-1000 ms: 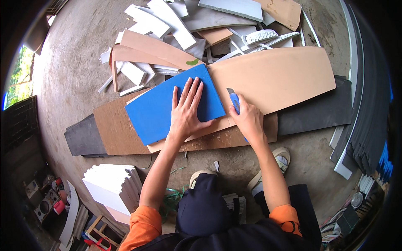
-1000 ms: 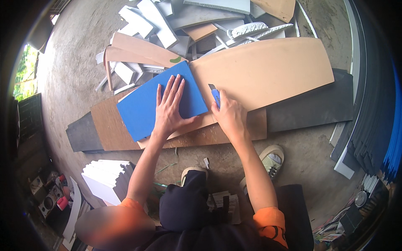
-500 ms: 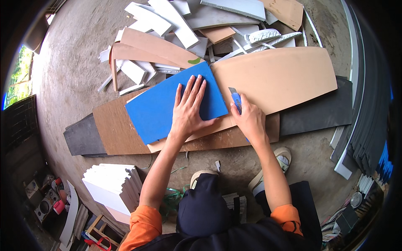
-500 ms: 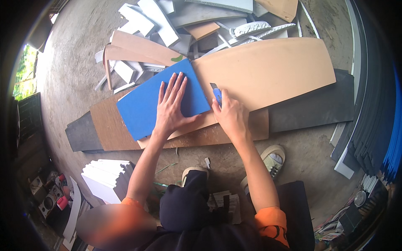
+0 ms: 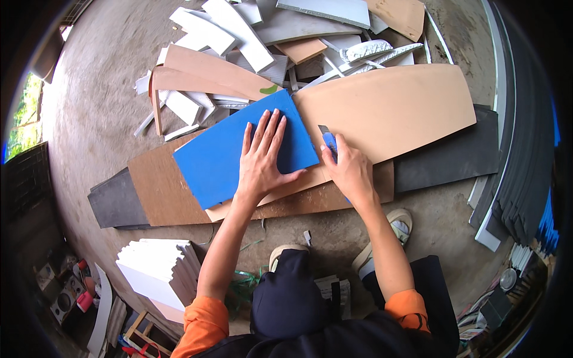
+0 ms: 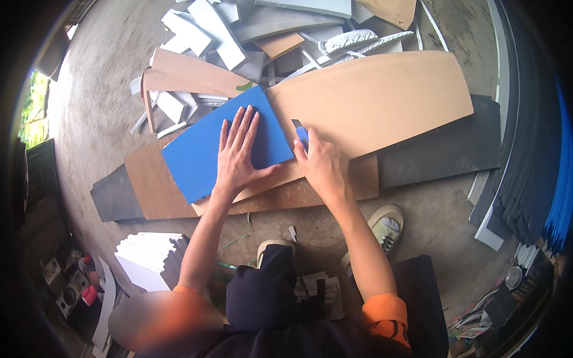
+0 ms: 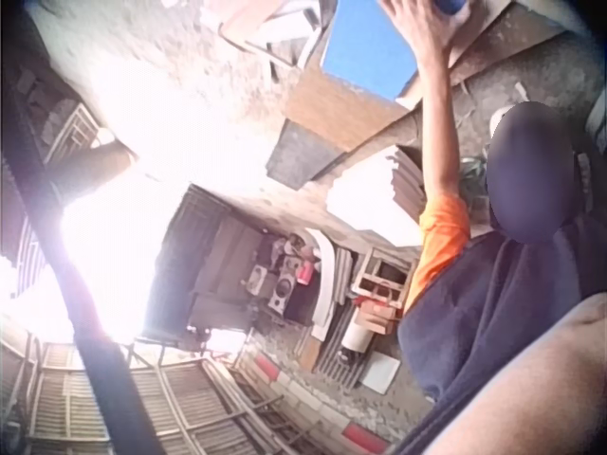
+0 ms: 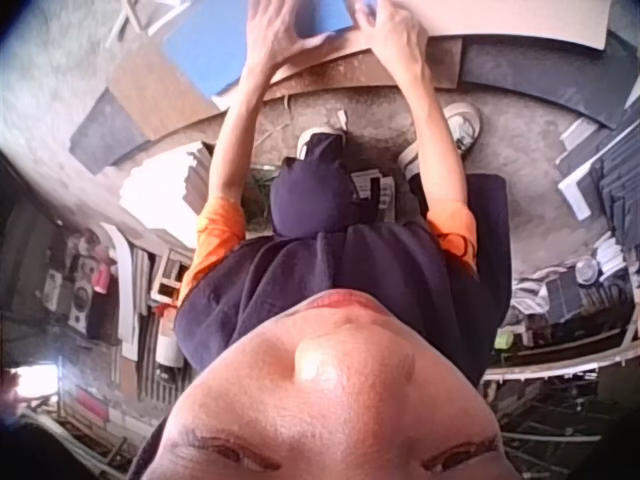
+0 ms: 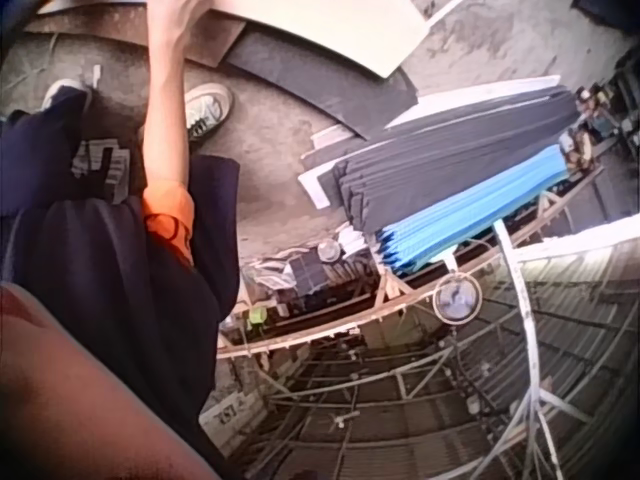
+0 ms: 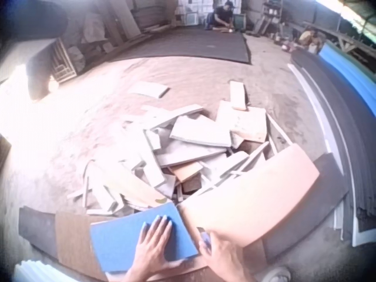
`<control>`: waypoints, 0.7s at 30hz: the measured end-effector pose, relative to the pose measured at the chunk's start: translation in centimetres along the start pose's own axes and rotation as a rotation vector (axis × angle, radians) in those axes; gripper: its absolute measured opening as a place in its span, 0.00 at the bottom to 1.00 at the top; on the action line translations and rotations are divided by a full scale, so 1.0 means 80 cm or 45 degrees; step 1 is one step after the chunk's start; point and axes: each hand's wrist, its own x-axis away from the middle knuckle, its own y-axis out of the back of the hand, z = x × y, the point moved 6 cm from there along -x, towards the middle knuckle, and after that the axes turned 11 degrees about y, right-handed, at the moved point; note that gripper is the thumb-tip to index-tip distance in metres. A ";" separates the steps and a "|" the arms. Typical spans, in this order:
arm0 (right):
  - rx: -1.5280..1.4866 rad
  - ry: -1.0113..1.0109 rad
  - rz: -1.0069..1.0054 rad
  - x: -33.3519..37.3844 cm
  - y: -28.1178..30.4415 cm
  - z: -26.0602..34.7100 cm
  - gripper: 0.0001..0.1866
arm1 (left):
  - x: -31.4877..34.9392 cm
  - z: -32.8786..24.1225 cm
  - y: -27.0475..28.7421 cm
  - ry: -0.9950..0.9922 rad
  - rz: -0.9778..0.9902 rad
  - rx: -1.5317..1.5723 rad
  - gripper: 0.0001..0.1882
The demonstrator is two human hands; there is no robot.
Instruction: The person sits on the floor and uses a blue utility knife to cut a blue rectangular board and a brown cardboard sheet. They repeatedly align the blue board on the brown sheet, cut along the edges, and separate the pieces, discarding the excess brown cardboard.
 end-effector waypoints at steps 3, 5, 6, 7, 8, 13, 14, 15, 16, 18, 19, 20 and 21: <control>-0.047 -0.061 0.010 -0.002 -0.001 0.000 0.13 | 0.008 0.020 0.000 0.065 -0.105 0.016 0.40; -0.096 -0.103 -0.021 0.001 -0.003 -0.005 0.12 | 0.026 0.046 0.012 0.156 -0.318 0.012 0.34; -0.140 -0.118 -0.036 0.004 0.000 -0.006 0.11 | 0.042 0.060 0.026 0.217 -0.483 0.008 0.31; -0.190 -0.130 -0.044 0.005 0.001 -0.006 0.10 | 0.062 0.081 0.041 0.392 -0.621 -0.012 0.28; -0.238 -0.146 -0.054 0.008 0.001 -0.008 0.09 | 0.081 0.102 0.054 0.565 -0.756 -0.029 0.26; -0.516 -0.102 -0.215 0.014 -0.009 -0.008 0.09 | 0.158 0.193 0.046 1.067 -0.664 0.392 0.24; -0.540 -0.084 -0.220 0.014 -0.011 -0.006 0.10 | 0.165 0.199 0.042 1.093 -0.631 0.468 0.25; -0.542 -0.091 -0.218 0.013 -0.012 -0.006 0.10 | 0.172 0.204 0.038 1.118 -0.598 0.546 0.25; -0.546 -0.091 -0.212 0.012 -0.013 -0.004 0.10 | 0.175 0.207 0.035 1.146 -0.571 0.622 0.26; -0.539 -0.103 -0.187 0.011 -0.015 -0.002 0.09 | 0.178 0.212 0.035 1.145 -0.593 0.666 0.25; -0.527 -0.117 -0.170 0.011 -0.016 -0.001 0.09 | 0.179 0.214 0.035 1.144 -0.603 0.689 0.25; -0.516 -0.132 -0.152 0.011 -0.016 -0.001 0.08 | 0.180 0.216 0.035 1.140 -0.613 0.726 0.25; -0.515 -0.134 -0.144 0.010 -0.017 -0.002 0.08 | 0.180 0.218 0.036 1.135 -0.622 0.763 0.24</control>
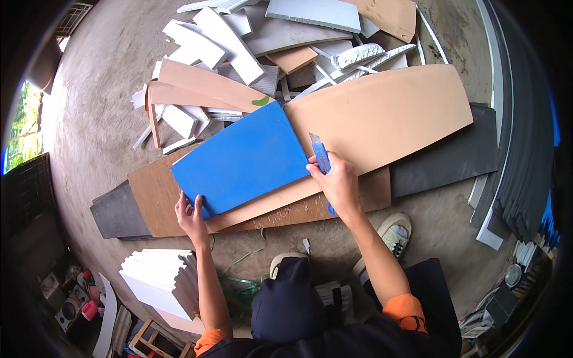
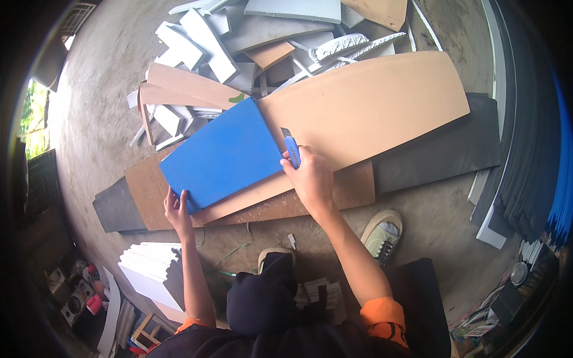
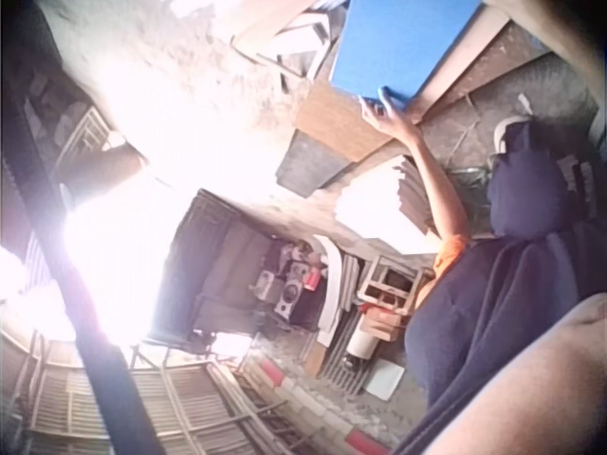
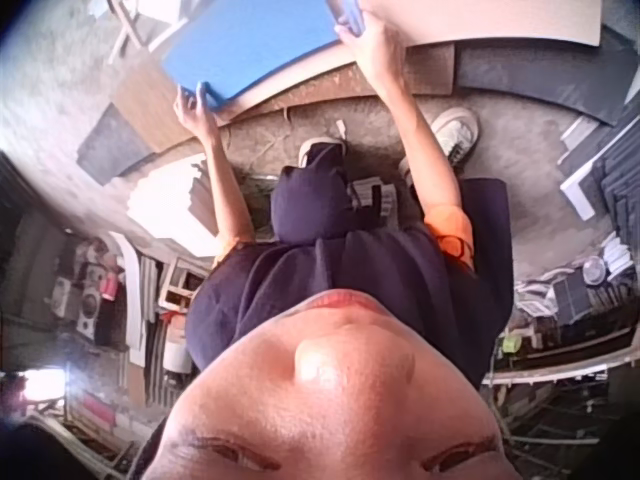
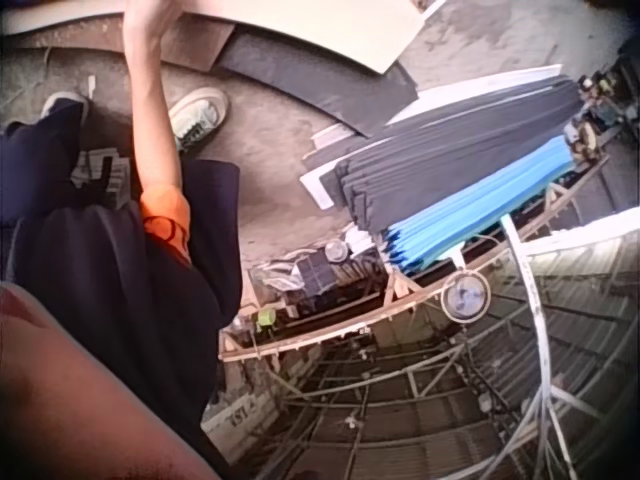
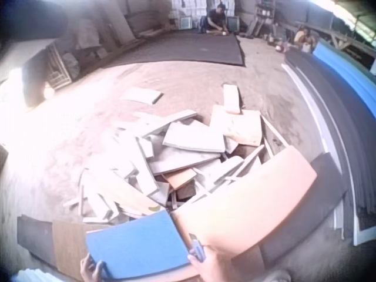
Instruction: The person sits on the floor and uses a blue utility knife to cut a blue rectangular board and a brown cardboard sheet. They repeatedly align the blue board on the brown sheet, cut along the edges, and separate the pieces, discarding the excess brown cardboard.
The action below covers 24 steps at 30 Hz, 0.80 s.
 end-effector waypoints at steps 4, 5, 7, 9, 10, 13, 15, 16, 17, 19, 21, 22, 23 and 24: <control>0.029 0.000 0.015 0.001 -0.001 -0.004 0.08 | -0.009 0.003 0.005 0.026 -0.004 -0.022 0.24; 0.041 0.008 0.020 0.001 -0.002 -0.004 0.08 | -0.010 0.005 0.006 0.039 0.000 -0.014 0.24; 0.004 -0.007 -0.001 0.002 -0.003 -0.004 0.08 | -0.013 0.009 0.007 0.066 0.007 0.002 0.24; -0.024 -0.024 -0.012 0.002 -0.004 -0.004 0.07 | -0.014 0.010 0.008 0.030 0.010 -0.026 0.24; -0.030 -0.033 -0.015 0.002 -0.003 -0.005 0.07 | -0.014 0.007 0.006 0.011 0.014 -0.038 0.24; 0.002 -0.036 -0.007 0.001 -0.001 -0.004 0.08 | -0.011 0.002 0.004 0.014 0.009 -0.027 0.24; 0.007 -0.026 -0.008 0.002 0.000 -0.004 0.08 | -0.010 -0.001 0.004 0.014 0.001 -0.067 0.24; -0.010 -0.016 -0.015 0.002 0.000 -0.004 0.08 | -0.010 -0.002 0.005 0.012 -0.005 -0.087 0.24; -0.028 -0.005 -0.023 0.001 -0.001 -0.005 0.08 | -0.010 -0.003 0.005 0.009 0.001 -0.074 0.24; -0.001 0.044 -0.057 0.002 -0.002 -0.004 0.08 | -0.010 -0.005 0.006 0.002 0.012 -0.052 0.23; 0.021 0.059 -0.047 0.003 -0.001 -0.002 0.09 | -0.009 -0.002 0.005 0.063 0.039 -0.078 0.25; 0.033 0.051 -0.021 0.000 0.001 0.003 0.09 | -0.008 -0.005 0.003 0.091 0.053 -0.088 0.26; 0.044 0.043 0.006 -0.003 0.002 0.007 0.09 | -0.004 -0.016 0.006 -0.018 -0.047 -0.240 0.27; 0.054 0.035 0.028 -0.005 0.002 0.008 0.11 | 0.005 -0.026 0.007 -0.126 -0.147 -0.391 0.29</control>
